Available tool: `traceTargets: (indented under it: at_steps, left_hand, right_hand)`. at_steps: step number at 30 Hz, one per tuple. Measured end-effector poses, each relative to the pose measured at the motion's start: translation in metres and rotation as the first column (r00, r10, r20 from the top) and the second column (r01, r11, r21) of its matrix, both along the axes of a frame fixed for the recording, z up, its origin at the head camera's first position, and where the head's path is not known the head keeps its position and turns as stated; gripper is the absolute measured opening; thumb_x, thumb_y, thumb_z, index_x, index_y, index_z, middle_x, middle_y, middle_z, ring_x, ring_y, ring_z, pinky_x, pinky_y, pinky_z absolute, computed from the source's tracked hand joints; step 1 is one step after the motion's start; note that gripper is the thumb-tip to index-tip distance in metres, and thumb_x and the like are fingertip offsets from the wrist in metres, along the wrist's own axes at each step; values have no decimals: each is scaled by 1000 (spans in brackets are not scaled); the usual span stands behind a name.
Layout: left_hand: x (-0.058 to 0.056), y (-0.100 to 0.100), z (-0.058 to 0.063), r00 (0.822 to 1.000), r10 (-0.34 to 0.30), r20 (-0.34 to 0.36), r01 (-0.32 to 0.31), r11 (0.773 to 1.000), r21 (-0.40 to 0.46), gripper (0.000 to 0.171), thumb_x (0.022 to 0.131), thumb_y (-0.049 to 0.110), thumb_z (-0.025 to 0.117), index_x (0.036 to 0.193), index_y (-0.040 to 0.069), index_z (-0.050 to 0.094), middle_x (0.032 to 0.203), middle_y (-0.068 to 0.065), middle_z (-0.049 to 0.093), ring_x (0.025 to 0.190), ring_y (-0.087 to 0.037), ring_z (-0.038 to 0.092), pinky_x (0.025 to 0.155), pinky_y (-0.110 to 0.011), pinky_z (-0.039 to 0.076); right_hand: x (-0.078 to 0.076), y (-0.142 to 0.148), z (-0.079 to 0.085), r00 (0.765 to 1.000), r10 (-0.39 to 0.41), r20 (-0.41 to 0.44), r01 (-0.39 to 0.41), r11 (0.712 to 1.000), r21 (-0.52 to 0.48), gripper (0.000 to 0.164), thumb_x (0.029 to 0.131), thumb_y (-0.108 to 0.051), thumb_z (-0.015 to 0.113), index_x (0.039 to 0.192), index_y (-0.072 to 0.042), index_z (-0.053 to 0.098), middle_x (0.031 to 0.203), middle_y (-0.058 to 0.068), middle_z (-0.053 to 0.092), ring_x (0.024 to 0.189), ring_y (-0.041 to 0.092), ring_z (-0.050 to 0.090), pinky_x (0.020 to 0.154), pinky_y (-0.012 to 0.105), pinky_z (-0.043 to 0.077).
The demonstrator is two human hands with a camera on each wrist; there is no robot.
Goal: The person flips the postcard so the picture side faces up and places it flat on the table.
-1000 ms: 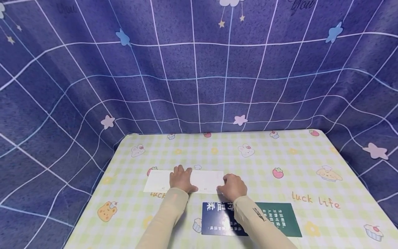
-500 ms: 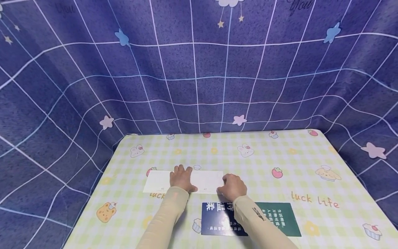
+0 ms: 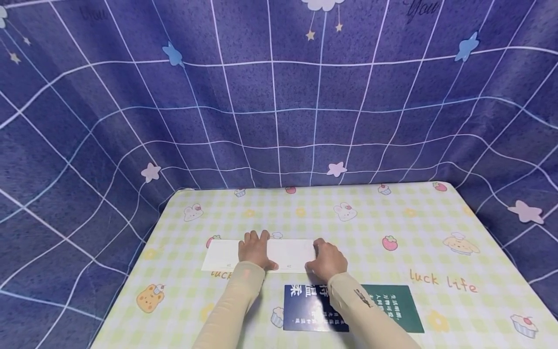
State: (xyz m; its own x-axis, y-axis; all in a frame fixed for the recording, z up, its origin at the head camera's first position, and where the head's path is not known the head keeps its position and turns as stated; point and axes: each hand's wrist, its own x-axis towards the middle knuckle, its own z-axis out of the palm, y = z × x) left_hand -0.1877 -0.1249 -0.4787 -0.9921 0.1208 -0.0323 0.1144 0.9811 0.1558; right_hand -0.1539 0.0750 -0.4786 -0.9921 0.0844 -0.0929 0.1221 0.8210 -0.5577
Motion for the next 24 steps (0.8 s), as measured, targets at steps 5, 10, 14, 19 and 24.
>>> traceTargets:
  at_steps: [5, 10, 14, 19, 24]
  left_hand:
    - [1, -2, -6, 999, 0, -43, 2, 999, 32, 86, 57, 39, 99, 126, 15, 53, 109, -11, 55, 101, -29, 46, 85, -43, 42]
    - [2, -3, -6, 998, 1, -56, 2, 999, 39, 87, 56, 39, 99, 126, 17, 52, 108, -10, 54, 101, -28, 45, 85, -42, 42]
    - [3, -2, -6, 998, -4, -56, 6, 999, 45, 88, 56, 38, 99, 127, 17, 51, 109, -11, 54, 102, -28, 45, 86, -43, 41]
    - [4, -2, -4, 999, -6, -47, 9, 998, 58, 87, 57, 37, 99, 126, 14, 52, 110, -12, 54, 104, -30, 46, 87, -44, 41]
    - [4, -3, -1, 1000, 17, -1, -17, 998, 55, 91, 58, 39, 98, 134, 9, 57, 115, -15, 55, 109, -32, 45, 92, -46, 41]
  right_hand:
    - [-6, 1, 2, 999, 44, -13, -43, 999, 17, 81, 69, -22, 91, 141, -8, 58, 116, 18, 71, 94, 35, 69, 75, 49, 56]
    - [-14, 4, -1, 997, 75, -5, -74, 995, 72, 82, 70, -33, 92, 142, -12, 58, 119, 17, 71, 94, 34, 69, 73, 46, 55]
    - [-16, 6, -4, 996, 85, 17, -86, 992, 96, 80, 67, -32, 95, 137, -12, 62, 114, 16, 72, 93, 32, 69, 73, 46, 55]
    - [-14, 5, -5, 996, 90, -21, -88, 993, 81, 79, 65, -28, 96, 134, -16, 60, 100, 12, 73, 80, 27, 67, 66, 43, 53]
    - [-12, 4, -10, 989, 105, -102, -94, 990, 109, 77, 64, -27, 96, 131, -21, 57, 91, 10, 71, 73, 24, 65, 60, 41, 51]
